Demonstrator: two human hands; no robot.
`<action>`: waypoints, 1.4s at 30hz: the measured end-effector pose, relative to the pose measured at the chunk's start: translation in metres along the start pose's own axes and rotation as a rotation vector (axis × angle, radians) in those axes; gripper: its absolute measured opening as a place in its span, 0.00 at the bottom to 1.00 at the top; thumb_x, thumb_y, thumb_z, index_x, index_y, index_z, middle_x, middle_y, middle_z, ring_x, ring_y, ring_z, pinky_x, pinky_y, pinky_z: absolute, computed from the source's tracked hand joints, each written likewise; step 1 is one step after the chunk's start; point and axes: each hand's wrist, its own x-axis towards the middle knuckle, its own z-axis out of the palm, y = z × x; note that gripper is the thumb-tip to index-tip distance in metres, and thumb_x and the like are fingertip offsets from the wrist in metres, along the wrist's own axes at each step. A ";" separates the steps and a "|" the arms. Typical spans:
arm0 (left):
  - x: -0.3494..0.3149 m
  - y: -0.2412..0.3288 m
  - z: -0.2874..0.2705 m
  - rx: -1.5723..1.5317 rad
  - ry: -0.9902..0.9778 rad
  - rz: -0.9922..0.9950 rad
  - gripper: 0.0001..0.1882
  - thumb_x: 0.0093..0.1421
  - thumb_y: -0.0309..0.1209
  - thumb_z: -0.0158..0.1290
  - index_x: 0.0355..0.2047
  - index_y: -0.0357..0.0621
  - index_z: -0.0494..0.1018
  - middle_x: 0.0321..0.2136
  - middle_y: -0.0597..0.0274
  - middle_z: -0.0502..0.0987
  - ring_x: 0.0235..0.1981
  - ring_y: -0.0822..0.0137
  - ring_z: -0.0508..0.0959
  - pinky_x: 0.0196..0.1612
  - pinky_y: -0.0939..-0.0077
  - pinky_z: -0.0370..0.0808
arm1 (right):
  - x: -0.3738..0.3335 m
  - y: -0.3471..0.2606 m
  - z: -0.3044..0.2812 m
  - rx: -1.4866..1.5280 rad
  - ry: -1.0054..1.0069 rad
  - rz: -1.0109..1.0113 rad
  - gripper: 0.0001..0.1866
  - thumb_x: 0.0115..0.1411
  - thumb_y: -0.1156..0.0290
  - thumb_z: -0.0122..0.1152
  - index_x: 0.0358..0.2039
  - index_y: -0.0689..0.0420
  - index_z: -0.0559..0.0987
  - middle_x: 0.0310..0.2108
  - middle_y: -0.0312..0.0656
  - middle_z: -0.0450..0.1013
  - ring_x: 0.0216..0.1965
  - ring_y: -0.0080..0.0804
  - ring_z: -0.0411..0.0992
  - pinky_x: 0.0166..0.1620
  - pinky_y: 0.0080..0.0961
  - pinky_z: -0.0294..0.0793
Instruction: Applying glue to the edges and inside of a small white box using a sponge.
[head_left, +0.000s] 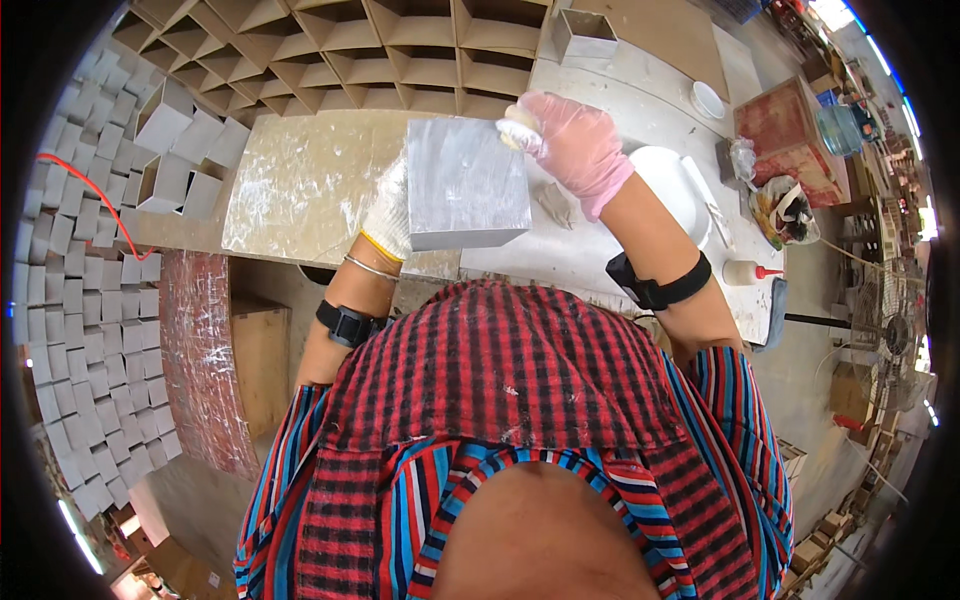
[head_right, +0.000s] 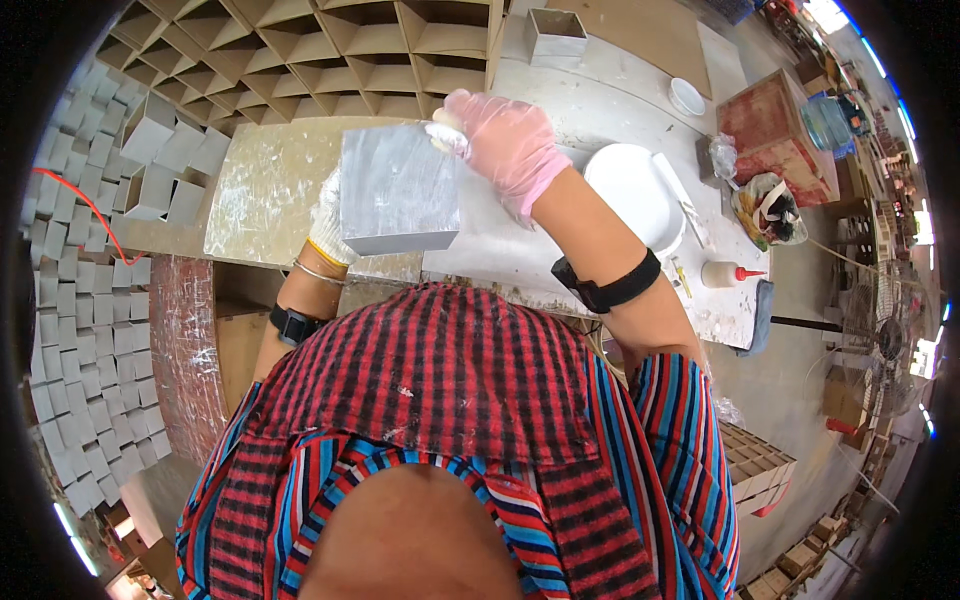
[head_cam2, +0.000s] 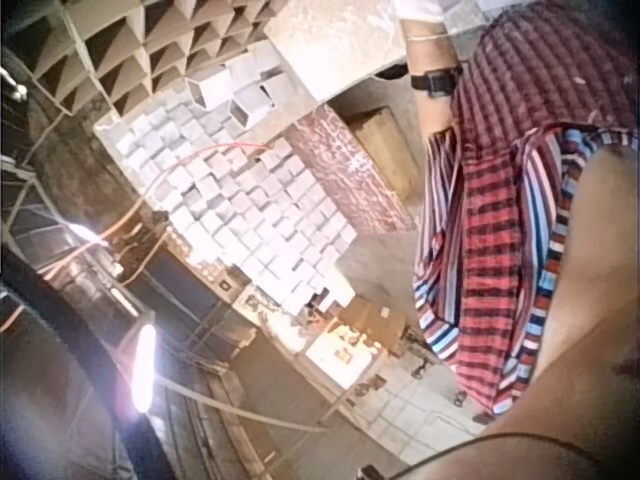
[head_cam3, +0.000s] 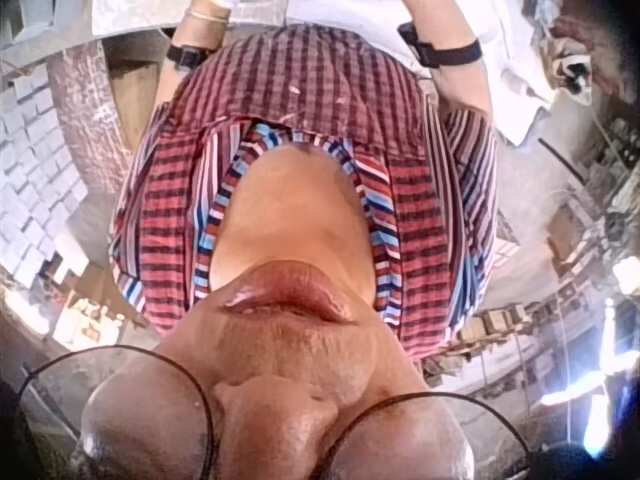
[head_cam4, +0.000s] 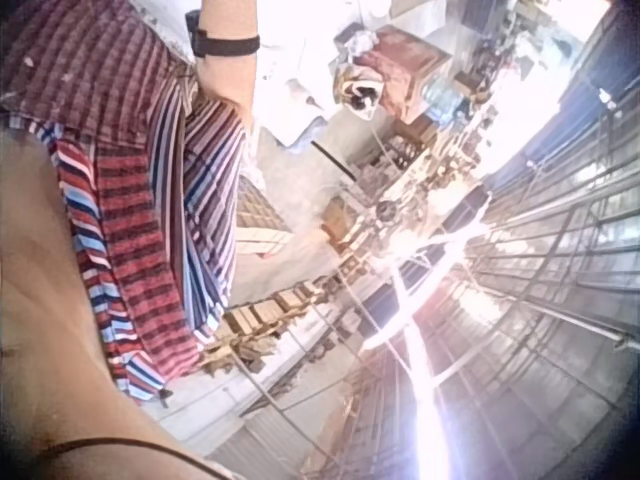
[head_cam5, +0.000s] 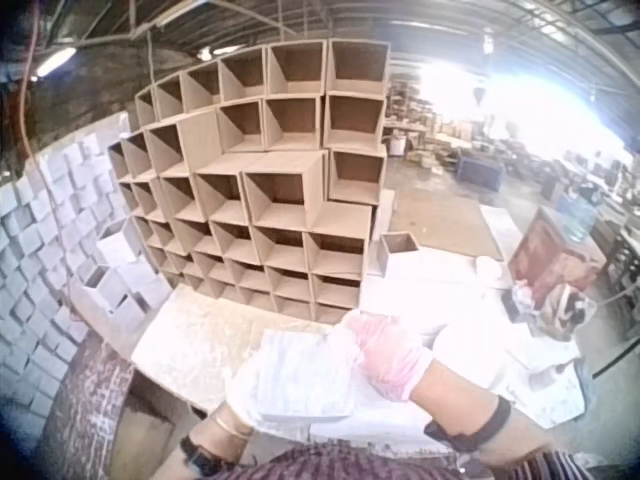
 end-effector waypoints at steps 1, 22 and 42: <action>0.000 0.001 0.001 -0.049 -0.079 -0.025 0.24 0.65 0.41 0.38 0.56 0.40 0.61 0.53 0.53 0.68 0.52 0.59 0.70 0.54 0.63 0.68 | -0.002 -0.001 -0.002 0.038 0.036 -0.026 0.17 0.54 0.52 0.57 0.35 0.52 0.72 0.27 0.40 0.73 0.29 0.41 0.74 0.30 0.34 0.73; -0.002 -0.002 0.004 0.005 -0.057 -0.029 0.24 0.65 0.42 0.37 0.57 0.43 0.61 0.53 0.55 0.68 0.51 0.60 0.70 0.54 0.66 0.69 | 0.006 -0.006 -0.015 0.004 -0.076 0.074 0.14 0.52 0.57 0.60 0.36 0.49 0.75 0.32 0.39 0.75 0.30 0.41 0.75 0.31 0.33 0.74; 0.000 -0.006 0.000 0.181 -0.026 -0.124 0.20 0.63 0.38 0.44 0.51 0.39 0.66 0.45 0.55 0.74 0.44 0.63 0.75 0.46 0.68 0.75 | 0.025 -0.052 -0.001 0.162 -0.322 -0.314 0.19 0.54 0.54 0.57 0.38 0.54 0.69 0.36 0.44 0.75 0.36 0.40 0.75 0.34 0.36 0.75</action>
